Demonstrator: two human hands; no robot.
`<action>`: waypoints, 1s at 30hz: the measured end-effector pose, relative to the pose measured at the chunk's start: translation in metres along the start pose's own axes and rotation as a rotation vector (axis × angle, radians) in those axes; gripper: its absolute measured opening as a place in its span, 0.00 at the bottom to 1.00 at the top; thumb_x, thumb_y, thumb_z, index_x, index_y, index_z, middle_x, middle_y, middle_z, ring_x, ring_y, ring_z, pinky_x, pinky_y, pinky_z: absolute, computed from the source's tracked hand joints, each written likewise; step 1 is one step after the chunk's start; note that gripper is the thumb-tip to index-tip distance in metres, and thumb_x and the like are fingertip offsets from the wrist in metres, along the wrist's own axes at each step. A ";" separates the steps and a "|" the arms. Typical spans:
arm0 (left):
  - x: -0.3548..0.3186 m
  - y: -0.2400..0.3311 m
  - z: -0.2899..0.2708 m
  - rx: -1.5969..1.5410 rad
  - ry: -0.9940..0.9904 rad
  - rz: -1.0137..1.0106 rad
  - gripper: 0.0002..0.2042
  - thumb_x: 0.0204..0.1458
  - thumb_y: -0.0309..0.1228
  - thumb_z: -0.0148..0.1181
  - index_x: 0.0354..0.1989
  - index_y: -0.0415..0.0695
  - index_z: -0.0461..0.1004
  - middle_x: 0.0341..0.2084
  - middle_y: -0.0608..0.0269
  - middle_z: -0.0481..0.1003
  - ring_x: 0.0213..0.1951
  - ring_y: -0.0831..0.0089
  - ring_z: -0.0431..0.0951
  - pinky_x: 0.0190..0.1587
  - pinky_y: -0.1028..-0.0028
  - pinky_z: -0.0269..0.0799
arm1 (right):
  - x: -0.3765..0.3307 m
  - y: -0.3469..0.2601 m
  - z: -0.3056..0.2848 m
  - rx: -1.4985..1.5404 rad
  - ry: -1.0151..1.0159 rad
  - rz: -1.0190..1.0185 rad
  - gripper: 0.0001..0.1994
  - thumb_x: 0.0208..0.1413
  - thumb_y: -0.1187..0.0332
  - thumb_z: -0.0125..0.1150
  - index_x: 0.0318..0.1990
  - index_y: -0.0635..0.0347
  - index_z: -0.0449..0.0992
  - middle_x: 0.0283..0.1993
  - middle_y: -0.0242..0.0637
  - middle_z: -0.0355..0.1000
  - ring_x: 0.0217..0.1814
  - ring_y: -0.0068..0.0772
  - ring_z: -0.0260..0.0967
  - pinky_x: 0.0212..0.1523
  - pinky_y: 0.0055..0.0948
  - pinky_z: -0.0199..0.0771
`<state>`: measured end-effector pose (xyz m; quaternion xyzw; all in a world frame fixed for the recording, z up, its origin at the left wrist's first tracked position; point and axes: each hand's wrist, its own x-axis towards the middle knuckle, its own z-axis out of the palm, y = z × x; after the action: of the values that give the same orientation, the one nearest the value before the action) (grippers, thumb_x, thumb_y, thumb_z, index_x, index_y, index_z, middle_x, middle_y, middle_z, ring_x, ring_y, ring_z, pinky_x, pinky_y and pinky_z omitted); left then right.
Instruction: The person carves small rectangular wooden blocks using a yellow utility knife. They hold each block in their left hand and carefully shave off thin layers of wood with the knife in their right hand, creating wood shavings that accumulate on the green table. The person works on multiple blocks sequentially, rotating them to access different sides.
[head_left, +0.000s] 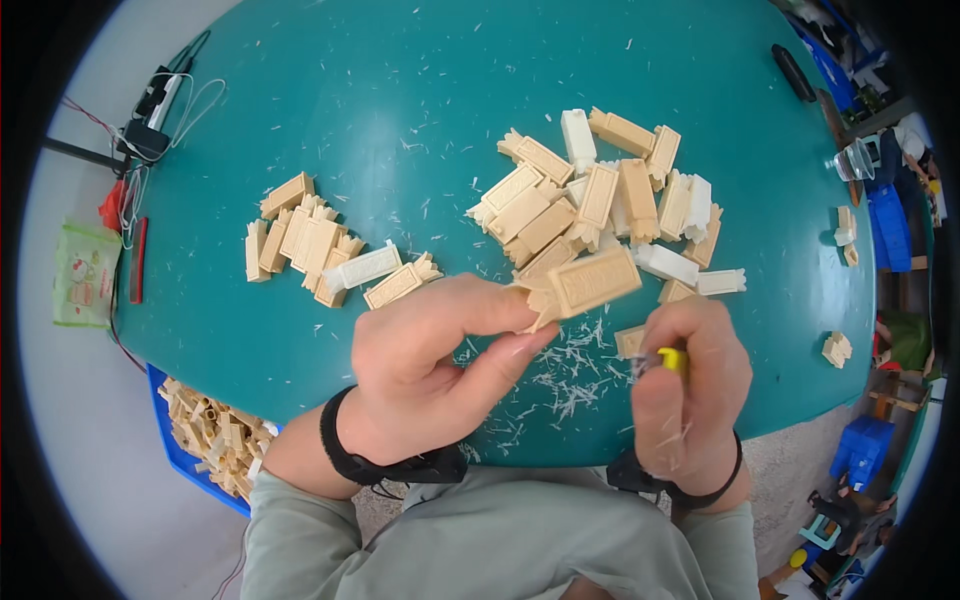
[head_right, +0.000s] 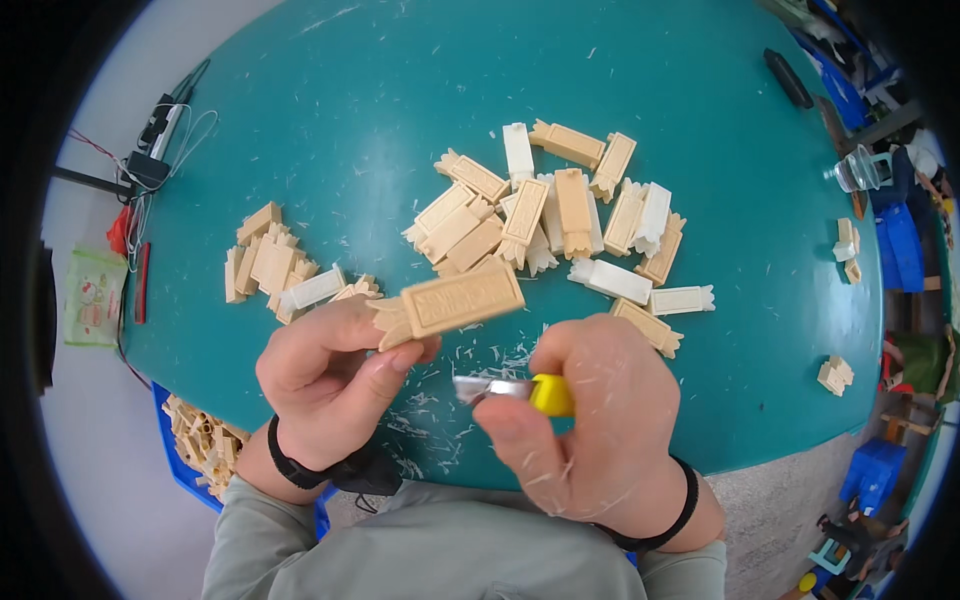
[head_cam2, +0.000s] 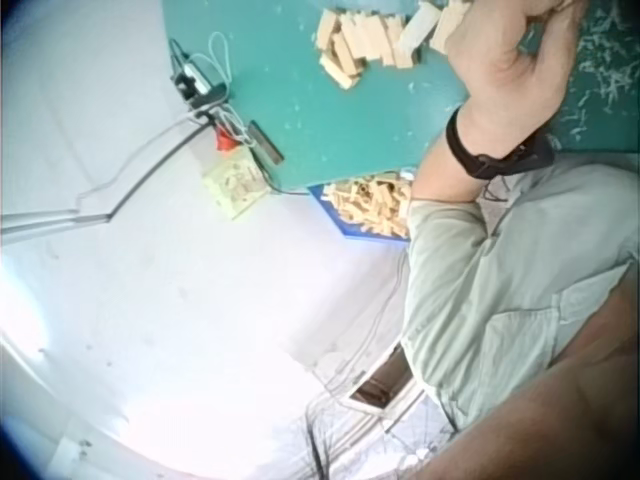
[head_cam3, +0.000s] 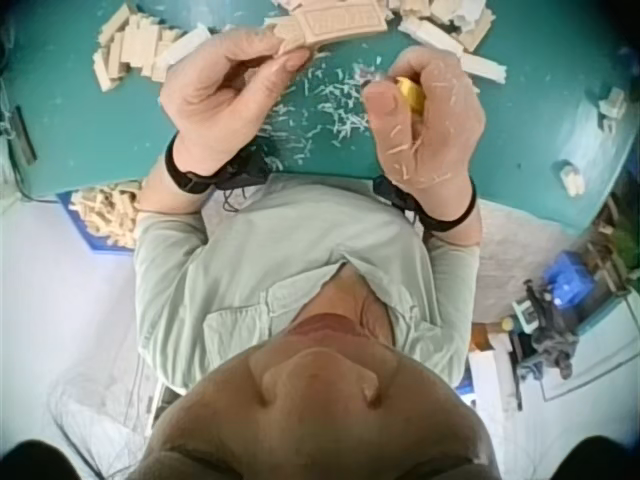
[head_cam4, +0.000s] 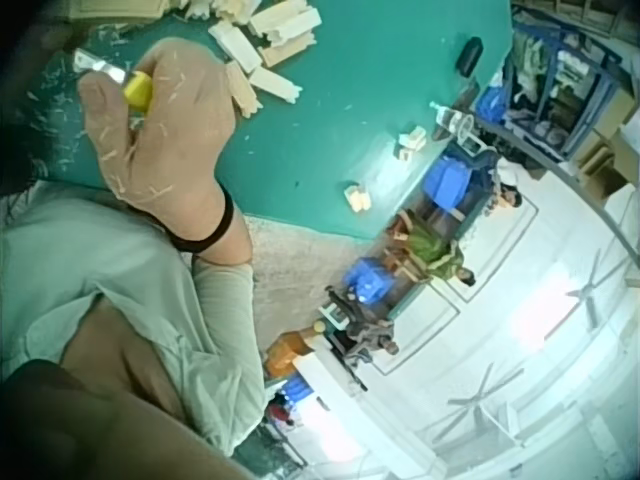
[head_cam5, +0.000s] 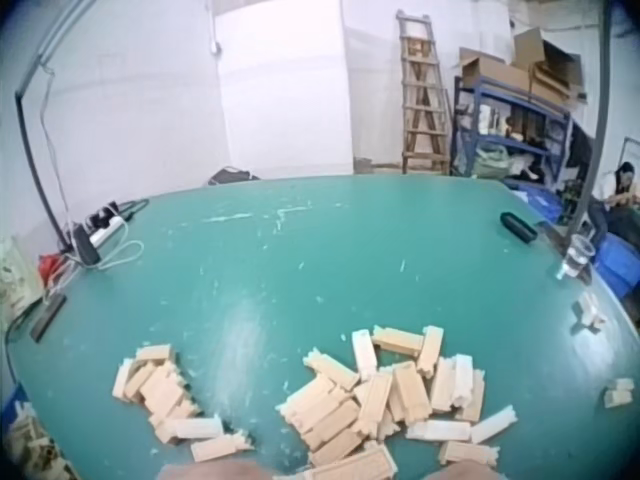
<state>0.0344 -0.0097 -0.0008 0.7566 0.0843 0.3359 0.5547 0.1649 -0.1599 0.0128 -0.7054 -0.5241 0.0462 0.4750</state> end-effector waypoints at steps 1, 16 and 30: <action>0.000 -0.001 0.001 0.021 0.000 0.026 0.09 0.41 0.15 0.60 0.33 0.34 0.73 0.25 0.55 0.76 0.26 0.72 0.77 0.26 0.78 0.71 | -0.001 -0.002 0.003 0.011 0.006 -0.027 0.14 0.49 0.60 0.61 0.30 0.61 0.66 0.22 0.37 0.60 0.20 0.36 0.57 0.19 0.29 0.55; -0.004 0.000 0.010 0.107 0.013 0.150 0.12 0.38 0.14 0.62 0.34 0.35 0.73 0.27 0.53 0.77 0.27 0.66 0.78 0.28 0.76 0.73 | 0.003 -0.004 0.018 -0.013 -0.015 -0.016 0.13 0.46 0.63 0.63 0.27 0.60 0.66 0.21 0.36 0.61 0.19 0.37 0.57 0.18 0.31 0.54; -0.009 -0.001 0.013 0.149 0.066 0.132 0.12 0.38 0.14 0.63 0.34 0.37 0.74 0.28 0.52 0.77 0.28 0.66 0.79 0.29 0.75 0.74 | 0.003 -0.005 0.020 -0.055 0.009 -0.023 0.13 0.46 0.61 0.63 0.25 0.59 0.66 0.19 0.35 0.60 0.19 0.37 0.56 0.18 0.31 0.54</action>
<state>0.0356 -0.0244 -0.0073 0.7881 0.0773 0.3895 0.4704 0.1511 -0.1451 0.0064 -0.7124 -0.5310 0.0231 0.4582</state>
